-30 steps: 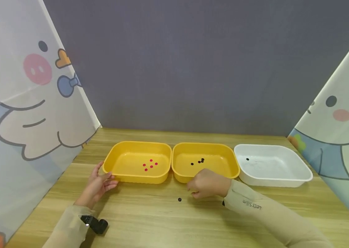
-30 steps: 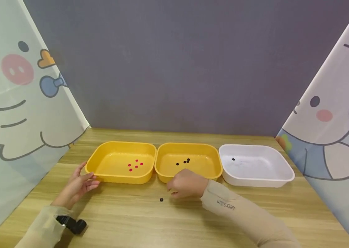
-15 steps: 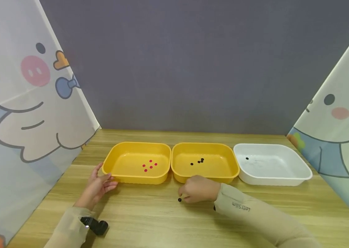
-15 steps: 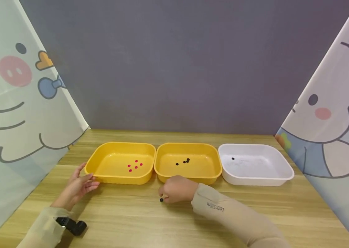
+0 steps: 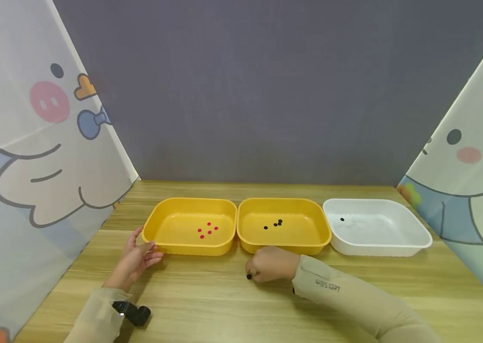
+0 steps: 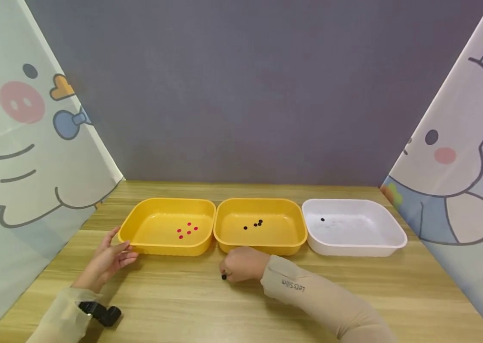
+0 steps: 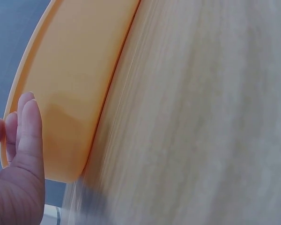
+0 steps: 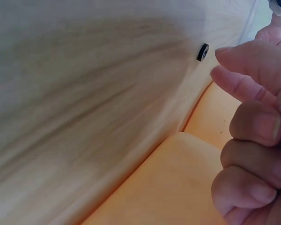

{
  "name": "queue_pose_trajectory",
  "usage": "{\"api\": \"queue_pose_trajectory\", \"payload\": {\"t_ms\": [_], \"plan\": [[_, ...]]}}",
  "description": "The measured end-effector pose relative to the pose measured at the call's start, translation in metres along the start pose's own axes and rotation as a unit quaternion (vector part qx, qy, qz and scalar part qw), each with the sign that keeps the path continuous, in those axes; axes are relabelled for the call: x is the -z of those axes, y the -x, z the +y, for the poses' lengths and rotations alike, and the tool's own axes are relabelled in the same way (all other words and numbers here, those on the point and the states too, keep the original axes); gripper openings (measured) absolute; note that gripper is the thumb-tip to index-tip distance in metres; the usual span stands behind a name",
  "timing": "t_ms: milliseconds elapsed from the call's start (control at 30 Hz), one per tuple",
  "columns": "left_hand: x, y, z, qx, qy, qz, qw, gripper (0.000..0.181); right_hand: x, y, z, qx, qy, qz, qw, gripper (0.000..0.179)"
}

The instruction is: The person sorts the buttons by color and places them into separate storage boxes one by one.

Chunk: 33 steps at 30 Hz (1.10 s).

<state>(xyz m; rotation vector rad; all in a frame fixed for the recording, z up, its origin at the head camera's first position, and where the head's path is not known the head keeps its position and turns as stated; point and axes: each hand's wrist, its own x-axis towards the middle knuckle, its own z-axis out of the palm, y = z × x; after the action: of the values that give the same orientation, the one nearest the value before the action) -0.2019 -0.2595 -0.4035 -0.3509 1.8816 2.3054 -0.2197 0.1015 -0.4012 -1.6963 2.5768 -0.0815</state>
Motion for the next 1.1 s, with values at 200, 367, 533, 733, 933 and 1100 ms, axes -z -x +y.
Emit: {"api": "queue_pose_trajectory", "payload": {"t_ms": [200,367,533,733,933,1100], "plan": [[0.002,0.000,-0.001,-0.003,0.001,-0.001,1.0000,0.075,0.001,-0.006,-0.003,-0.007,0.004,-0.017,0.9998,0.012],[0.002,-0.001,-0.001,-0.003,0.011,-0.002,0.9999,0.075,0.000,-0.009,-0.006,-0.023,0.008,-0.034,0.9991,0.024],[0.002,-0.002,-0.001,0.005,0.013,0.002,0.9999,0.076,-0.001,-0.012,-0.007,-0.027,0.021,-0.047,0.9983,0.015],[0.000,-0.001,0.001,0.003,0.016,0.003,0.9999,0.075,-0.002,-0.017,-0.007,-0.020,0.050,-0.060,0.9967,0.009],[0.000,0.001,-0.001,0.005,0.009,0.005,0.9999,0.075,-0.004,-0.018,-0.008,-0.023,0.048,-0.059,0.9968,0.012],[0.001,0.000,-0.002,0.006,0.003,0.005,1.0000,0.075,-0.007,-0.019,-0.006,-0.027,0.048,-0.058,0.9968,0.020]]}}
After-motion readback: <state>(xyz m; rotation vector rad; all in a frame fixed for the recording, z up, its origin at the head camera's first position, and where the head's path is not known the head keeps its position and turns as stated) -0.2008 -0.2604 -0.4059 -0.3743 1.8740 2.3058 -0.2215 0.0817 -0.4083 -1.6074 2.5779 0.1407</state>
